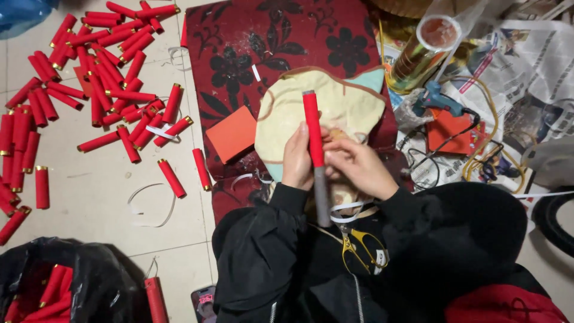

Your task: Assembling firecrackers by wrapping red tubes with red paper, applying hot glue, and measuring components.

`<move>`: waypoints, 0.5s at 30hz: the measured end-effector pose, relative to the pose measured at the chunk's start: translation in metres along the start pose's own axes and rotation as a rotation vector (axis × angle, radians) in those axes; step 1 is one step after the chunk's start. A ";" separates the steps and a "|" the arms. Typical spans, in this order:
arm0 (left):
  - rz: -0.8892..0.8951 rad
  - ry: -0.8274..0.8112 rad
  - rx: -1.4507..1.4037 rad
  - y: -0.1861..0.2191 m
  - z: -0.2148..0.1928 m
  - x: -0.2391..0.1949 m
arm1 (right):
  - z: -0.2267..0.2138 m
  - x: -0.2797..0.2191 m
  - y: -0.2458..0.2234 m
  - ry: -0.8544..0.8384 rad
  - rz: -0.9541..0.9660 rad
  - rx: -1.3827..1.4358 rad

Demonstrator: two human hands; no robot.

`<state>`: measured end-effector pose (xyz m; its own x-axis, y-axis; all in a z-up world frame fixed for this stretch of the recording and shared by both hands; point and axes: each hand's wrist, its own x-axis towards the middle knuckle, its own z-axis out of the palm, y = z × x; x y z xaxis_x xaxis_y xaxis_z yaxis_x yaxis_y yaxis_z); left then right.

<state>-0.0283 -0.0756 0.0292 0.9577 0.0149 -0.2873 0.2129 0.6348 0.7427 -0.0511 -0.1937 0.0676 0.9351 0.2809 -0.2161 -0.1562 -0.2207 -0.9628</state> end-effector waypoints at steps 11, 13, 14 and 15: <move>-0.028 -0.017 0.003 -0.011 -0.007 0.000 | -0.010 0.060 -0.011 -0.057 0.000 0.269; -0.019 -0.021 0.008 -0.006 -0.005 0.000 | -0.012 0.066 -0.016 -0.051 0.016 0.337; -0.024 -0.044 0.011 -0.004 -0.002 -0.002 | -0.012 0.062 -0.029 0.013 0.012 0.360; -0.030 -0.066 0.013 -0.002 0.002 -0.004 | -0.013 0.059 -0.041 0.078 0.009 0.383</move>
<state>-0.0320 -0.0778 0.0301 0.9615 -0.0553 -0.2691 0.2437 0.6241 0.7424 0.0144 -0.1807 0.0967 0.9524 0.2052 -0.2256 -0.2578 0.1462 -0.9551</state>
